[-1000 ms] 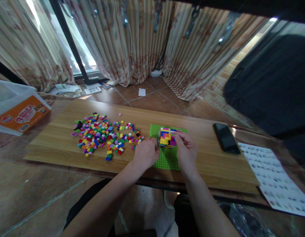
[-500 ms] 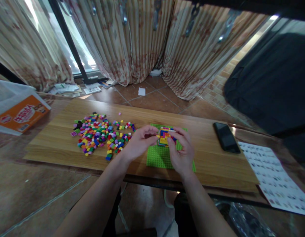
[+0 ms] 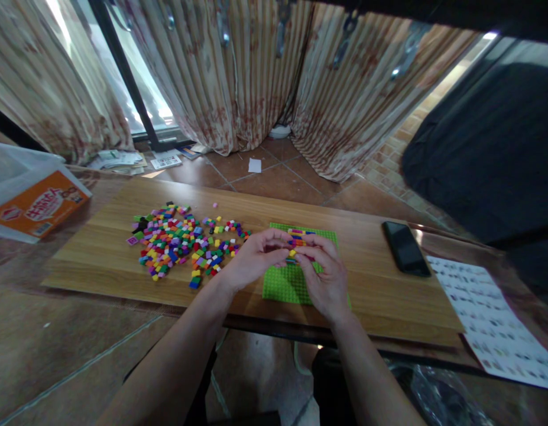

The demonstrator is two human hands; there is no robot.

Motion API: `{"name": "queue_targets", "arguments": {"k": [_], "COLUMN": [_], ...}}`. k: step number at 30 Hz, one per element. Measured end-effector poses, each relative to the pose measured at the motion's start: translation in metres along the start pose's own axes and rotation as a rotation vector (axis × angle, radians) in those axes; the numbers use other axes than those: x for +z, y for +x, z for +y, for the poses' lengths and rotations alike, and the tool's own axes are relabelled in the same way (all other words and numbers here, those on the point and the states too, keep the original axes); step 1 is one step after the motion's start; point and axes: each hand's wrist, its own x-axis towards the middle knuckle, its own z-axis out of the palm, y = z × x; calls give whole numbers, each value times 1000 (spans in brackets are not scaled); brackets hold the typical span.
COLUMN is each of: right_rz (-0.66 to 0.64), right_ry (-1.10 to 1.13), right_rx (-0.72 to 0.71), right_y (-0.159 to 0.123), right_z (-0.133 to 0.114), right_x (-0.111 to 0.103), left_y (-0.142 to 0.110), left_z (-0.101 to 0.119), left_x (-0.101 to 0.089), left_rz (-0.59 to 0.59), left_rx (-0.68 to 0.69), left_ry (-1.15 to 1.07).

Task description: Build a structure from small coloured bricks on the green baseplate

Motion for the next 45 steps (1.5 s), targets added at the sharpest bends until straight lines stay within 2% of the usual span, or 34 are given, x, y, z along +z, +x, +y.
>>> {"name": "queue_targets", "arguments": {"k": [4,6,10,14,18,23,28,36,40,45], "right_rz": [74,74,-4,-25,-11,33,28,19,29,87], "right_ry": [-77,-99,-122,-168,-193,-108,-110,-237,-207,-126], "right_rx": [31,19,-65,-113,-91,-24,-9,-95,-61,53], "right_y": [0,-1,-3,-4,-3,-3,-3,-4,-5,-3], "right_z": [11,14,14,12,12,13,13,7,5,6], "right_x": [-8,-9,-5,0,3,6,7,7,8,11], "left_y": [9,13,14,12,11,10,13,16,14,13], "left_z": [-7,-11,-16,-18,-19,-21,-24,-28,-26,-25], "left_x": [-8,-11,-10,-4,-2,1,3,3,4,7], "left_rz": [248,314,278,230,160,118,137,151,167,185], "left_rx": [31,18,-21,-17,-22,-19,0,2,35,54], "left_ry": [87,119,170,199,211,175,207,252,335,369]}}
